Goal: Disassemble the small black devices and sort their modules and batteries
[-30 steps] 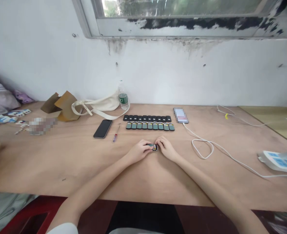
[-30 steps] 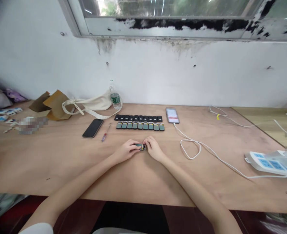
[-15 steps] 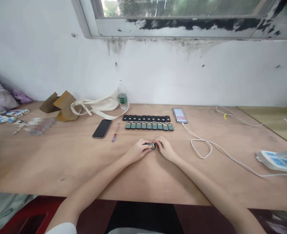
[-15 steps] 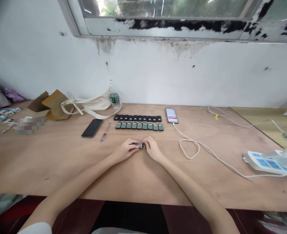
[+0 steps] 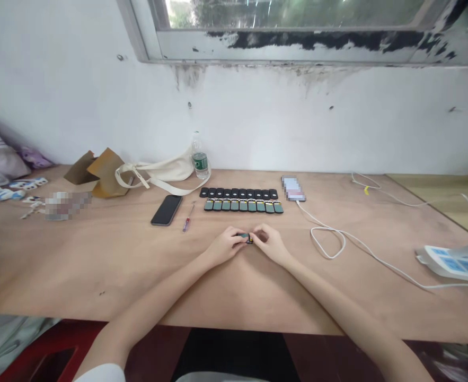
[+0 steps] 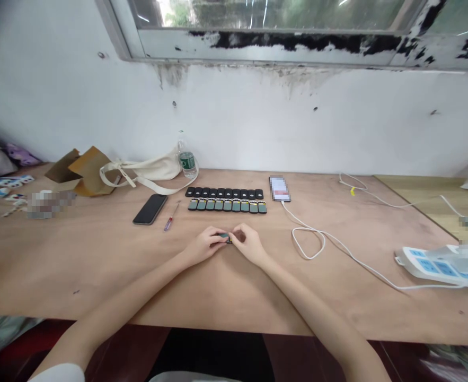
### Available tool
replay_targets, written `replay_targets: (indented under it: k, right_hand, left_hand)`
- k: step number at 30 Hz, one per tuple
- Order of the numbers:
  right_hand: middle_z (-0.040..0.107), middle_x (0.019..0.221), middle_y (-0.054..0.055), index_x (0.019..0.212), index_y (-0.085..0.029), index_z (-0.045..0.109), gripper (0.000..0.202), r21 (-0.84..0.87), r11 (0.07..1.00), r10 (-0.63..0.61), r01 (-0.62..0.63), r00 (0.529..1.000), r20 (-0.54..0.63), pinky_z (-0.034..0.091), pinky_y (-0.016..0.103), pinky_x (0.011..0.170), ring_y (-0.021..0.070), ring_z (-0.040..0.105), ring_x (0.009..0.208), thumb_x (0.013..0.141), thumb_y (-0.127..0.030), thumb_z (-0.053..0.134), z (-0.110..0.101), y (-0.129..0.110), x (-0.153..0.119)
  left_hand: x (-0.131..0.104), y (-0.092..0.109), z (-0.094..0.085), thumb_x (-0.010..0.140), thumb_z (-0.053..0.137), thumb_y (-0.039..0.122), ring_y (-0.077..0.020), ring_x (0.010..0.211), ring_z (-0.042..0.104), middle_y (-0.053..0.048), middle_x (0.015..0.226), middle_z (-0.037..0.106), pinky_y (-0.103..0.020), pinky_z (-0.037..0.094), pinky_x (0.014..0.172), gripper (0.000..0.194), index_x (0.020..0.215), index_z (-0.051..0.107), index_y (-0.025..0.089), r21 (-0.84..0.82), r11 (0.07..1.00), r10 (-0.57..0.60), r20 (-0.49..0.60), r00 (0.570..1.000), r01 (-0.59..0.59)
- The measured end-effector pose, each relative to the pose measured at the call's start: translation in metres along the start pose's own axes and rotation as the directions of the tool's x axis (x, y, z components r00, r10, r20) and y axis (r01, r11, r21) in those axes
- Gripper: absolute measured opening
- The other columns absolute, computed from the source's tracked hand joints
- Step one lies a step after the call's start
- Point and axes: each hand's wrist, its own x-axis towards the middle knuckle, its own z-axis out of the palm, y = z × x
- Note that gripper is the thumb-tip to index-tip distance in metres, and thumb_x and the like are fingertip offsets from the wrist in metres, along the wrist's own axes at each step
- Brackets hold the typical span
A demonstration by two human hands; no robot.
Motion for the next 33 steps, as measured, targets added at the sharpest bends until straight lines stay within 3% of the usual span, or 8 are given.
replay_targets:
  k: [3, 6, 10, 14, 17, 21, 24, 33]
  right_hand:
    - [0.066, 0.078, 0.004, 0.081, -0.020, 0.060, 0.025, 0.086, 0.994, 0.065, -0.063, 0.998, -0.023, 0.051, 0.031, 0.068, 0.0179, 0.061, 0.071, 0.076, -0.044, 0.065, 0.001, 0.005, -0.002]
    - [0.068, 0.085, 0.006, 0.093, -0.020, 0.064, 0.030, 0.146, 0.983, 0.112, -0.108, 0.994, -0.017, 0.052, 0.033, 0.071, 0.0186, 0.063, 0.074, 0.076, -0.044, 0.065, -0.011, 0.014, 0.003]
    - [0.066, 0.088, 0.007, 0.084, -0.021, 0.070, 0.024, -0.131, 0.991, 0.030, -0.028, 1.000, 0.006, 0.050, 0.036, 0.073, 0.0217, 0.062, 0.081, 0.080, -0.043, 0.061, -0.048, 0.034, 0.015]
    - [0.066, 0.087, 0.007, 0.083, -0.023, 0.070, 0.022, -0.340, 0.939, -0.056, 0.056, 0.998, 0.009, 0.047, 0.039, 0.079, 0.0241, 0.059, 0.087, 0.084, -0.039, 0.056, -0.079, 0.051, 0.019]
    - [0.064, 0.087, 0.007, 0.085, -0.022, 0.068, 0.022, -0.405, 0.912, -0.076, 0.071, 0.997, 0.003, 0.046, 0.039, 0.078, 0.0246, 0.057, 0.088, 0.086, -0.038, 0.052, -0.087, 0.057, 0.017]
    - [0.062, 0.086, 0.008, 0.085, -0.022, 0.066, 0.023, -0.440, 0.893, -0.097, 0.095, 0.995, 0.017, 0.044, 0.039, 0.077, 0.0247, 0.055, 0.087, 0.088, -0.037, 0.048, -0.085, 0.059, 0.015]
    - [0.061, 0.085, 0.007, 0.085, -0.022, 0.065, 0.023, -0.434, 0.895, -0.101, 0.100, 0.995, 0.021, 0.044, 0.039, 0.077, 0.0241, 0.055, 0.085, 0.089, -0.037, 0.047, -0.084, 0.058, 0.016]
    - [0.060, 0.084, 0.008, 0.085, -0.021, 0.065, 0.023, -0.429, 0.899, -0.084, 0.082, 0.996, 0.013, 0.045, 0.039, 0.076, 0.0241, 0.055, 0.085, 0.088, -0.036, 0.048, -0.083, 0.053, 0.016]
  left_hand:
    - [-0.001, 0.000, 0.001, 0.089, 0.053, 0.024, -0.0189, 0.096, 0.056, -0.008, 0.105, 0.064, -0.033, 0.050, 0.085, 0.017, 0.096, 0.067, 0.020, 0.023, 1.000, -0.001, -0.004, 1.000, 0.001]
    - [-0.003, 0.001, 0.000, 0.089, 0.053, 0.024, -0.0192, 0.096, 0.056, -0.008, 0.105, 0.063, -0.034, 0.050, 0.084, 0.017, 0.098, 0.066, 0.020, 0.073, 0.997, -0.020, -0.024, 0.999, 0.022]
    - [-0.006, -0.004, -0.009, 0.087, 0.056, 0.025, -0.0201, 0.094, 0.057, -0.008, 0.101, 0.063, -0.035, 0.051, 0.082, 0.014, 0.095, 0.066, 0.020, 0.158, 0.982, -0.071, -0.191, 0.979, 0.102]
    - [-0.006, -0.026, -0.033, 0.087, 0.056, 0.026, -0.0213, 0.099, 0.056, -0.008, 0.102, 0.061, -0.037, 0.048, 0.089, 0.013, 0.094, 0.065, 0.020, 0.246, 0.937, -0.128, -0.420, 0.898, 0.249]
    - [-0.003, -0.055, -0.054, 0.085, 0.057, 0.028, -0.0233, 0.100, 0.055, -0.009, 0.100, 0.061, -0.038, 0.046, 0.092, 0.014, 0.090, 0.065, 0.018, 0.301, 0.865, -0.186, -0.551, 0.814, 0.401]
    - [0.002, -0.088, -0.069, 0.082, 0.058, 0.030, -0.0242, 0.089, 0.058, -0.009, 0.088, 0.058, -0.038, 0.048, 0.086, 0.016, 0.085, 0.064, 0.015, 0.266, 0.749, -0.364, -0.600, 0.712, 0.606]
    - [0.002, -0.101, -0.067, 0.082, 0.056, 0.029, -0.0258, 0.091, 0.057, -0.010, 0.091, 0.056, -0.040, 0.048, 0.087, 0.018, 0.086, 0.064, 0.014, 0.314, 0.709, -0.406, -0.551, 0.729, 0.632]
    - [-0.001, -0.109, -0.058, 0.092, 0.036, 0.028, -0.0274, 0.103, 0.054, -0.016, 0.106, 0.059, -0.043, 0.043, 0.094, 0.033, 0.096, 0.065, 0.012, 0.453, 0.728, -0.305, -0.457, 0.836, 0.514]
